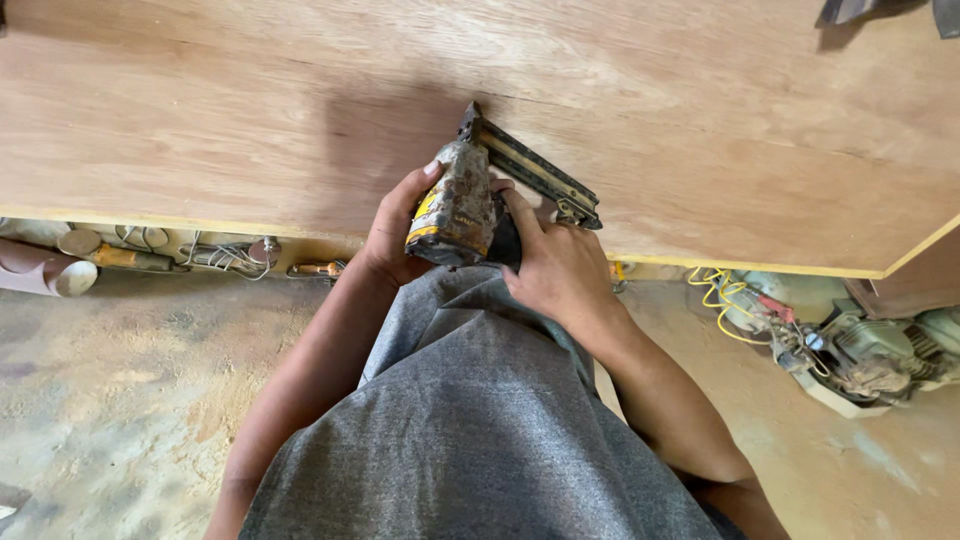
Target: The person kneels on the workshop floor and uses a pneumatic nail gun to fasten a thin wooden trim strip along the edge of a large plywood panel, steadying the strip with the other hand. They hammer nails by hand at spots, reposition the panel, and mark the wood with a pencil.
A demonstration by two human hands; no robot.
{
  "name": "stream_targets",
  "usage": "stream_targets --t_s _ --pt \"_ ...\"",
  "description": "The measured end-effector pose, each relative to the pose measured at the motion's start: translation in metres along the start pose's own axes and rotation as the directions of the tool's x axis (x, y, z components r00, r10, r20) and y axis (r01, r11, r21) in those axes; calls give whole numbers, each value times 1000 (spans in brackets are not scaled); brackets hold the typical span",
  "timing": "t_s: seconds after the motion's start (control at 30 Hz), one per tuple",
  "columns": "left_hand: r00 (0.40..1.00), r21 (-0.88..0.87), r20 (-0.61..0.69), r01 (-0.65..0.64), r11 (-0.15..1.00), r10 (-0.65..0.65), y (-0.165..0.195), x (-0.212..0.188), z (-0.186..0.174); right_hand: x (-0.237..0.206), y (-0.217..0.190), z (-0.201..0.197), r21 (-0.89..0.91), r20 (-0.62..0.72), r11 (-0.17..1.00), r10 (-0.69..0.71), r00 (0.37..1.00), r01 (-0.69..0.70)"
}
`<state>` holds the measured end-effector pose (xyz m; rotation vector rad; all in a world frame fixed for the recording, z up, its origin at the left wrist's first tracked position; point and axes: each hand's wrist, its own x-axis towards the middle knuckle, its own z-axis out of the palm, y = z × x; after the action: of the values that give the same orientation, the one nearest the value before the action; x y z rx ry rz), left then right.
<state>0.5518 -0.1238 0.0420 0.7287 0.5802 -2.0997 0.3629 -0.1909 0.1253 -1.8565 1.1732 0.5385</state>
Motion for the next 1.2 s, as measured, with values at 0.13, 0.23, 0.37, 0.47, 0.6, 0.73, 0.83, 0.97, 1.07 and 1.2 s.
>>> stream_targets --t_s 0.13,0.23,0.37,0.47,0.6,0.73,0.83,0.97,1.07,1.2 --pt "999 -7 -38 6 1000 -6 -11 10 -4 -6 8 -2 13 -23 1000 16 1000 -16" --pt "997 27 -75 28 999 -25 -16 14 -4 -9 13 -5 29 21 998 60 998 -61" --pt "998 34 -47 33 999 -31 -24 20 2 -14 23 -8 70 -27 997 18 999 -16" --pt "998 46 -45 38 998 -36 -33 27 9 -21 34 -10 68 -74 998 2 997 3" --pt "998 56 -48 47 997 -44 -45 35 18 -30 50 -10 73 -36 996 51 998 -49" --pt "999 101 -22 50 994 -48 -55 42 25 -39 66 -11 85 -134 995 -35 990 47" --pt "996 101 -69 63 993 -56 -65 50 29 -46 78 -12 105 -124 992 -52 991 65" --pt "992 71 -88 99 993 -92 -79 61 34 -56 93 -15 89 -157 993 -66 985 81" --pt "994 83 -68 97 992 -91 -87 68 38 -62 104 -18 88 -159 994 -48 986 63" --pt "993 94 -53 107 990 -102 -97 78 45 -69 116 -19 96 -266 988 -90 960 119"
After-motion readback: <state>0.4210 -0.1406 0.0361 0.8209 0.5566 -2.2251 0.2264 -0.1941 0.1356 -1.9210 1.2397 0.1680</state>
